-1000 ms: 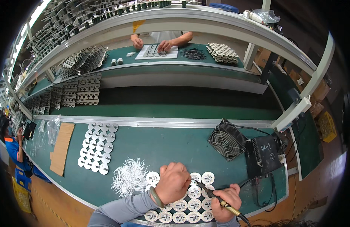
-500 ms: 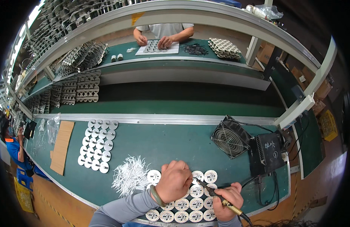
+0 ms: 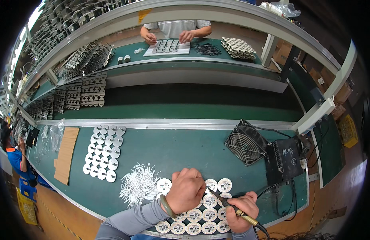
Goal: The person picks up wires from a pile by hand and solders them onto circular circuit boards using a soldering iron.
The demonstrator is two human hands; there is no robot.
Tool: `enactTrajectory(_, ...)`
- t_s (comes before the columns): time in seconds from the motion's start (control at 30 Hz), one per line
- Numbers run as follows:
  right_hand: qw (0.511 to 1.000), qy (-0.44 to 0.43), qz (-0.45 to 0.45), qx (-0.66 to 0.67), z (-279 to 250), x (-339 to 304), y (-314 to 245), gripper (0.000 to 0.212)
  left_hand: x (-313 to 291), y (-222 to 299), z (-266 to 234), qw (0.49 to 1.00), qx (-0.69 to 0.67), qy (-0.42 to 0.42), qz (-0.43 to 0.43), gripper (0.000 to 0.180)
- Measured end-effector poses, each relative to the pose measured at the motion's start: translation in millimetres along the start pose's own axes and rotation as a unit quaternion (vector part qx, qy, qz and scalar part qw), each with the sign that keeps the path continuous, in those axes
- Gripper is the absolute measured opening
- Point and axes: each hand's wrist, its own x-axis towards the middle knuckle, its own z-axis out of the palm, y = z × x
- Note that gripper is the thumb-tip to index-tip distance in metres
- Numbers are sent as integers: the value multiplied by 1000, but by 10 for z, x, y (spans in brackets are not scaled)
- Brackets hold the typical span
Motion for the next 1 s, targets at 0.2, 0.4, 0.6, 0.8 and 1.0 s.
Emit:
enactTrajectory(0.2, 1000, 1, 3, 5, 9, 8, -1, 16, 3, 1, 6, 1000, 11, 5, 6, 8)
enactTrajectory(0.4, 1000, 6, -14, 17, 27, 20, 36, 13, 4, -1, 6, 1000, 13, 13, 16, 9)
enactTrajectory(0.6, 999, 9, -11, 33, 26, -8, 66, 14, 2, 9, 7, 999, 23, 19, 20, 9)
enactTrajectory(0.8, 997, 33, 30, 70, -4, -27, 56, 17, -6, 5, 17, 999, 28, 22, 26, 10)
enactTrajectory(1.0, 996, 42, 31, 75, 12, -41, 99, 19, -10, -15, 33, 999, 37, 12, 21, 9)
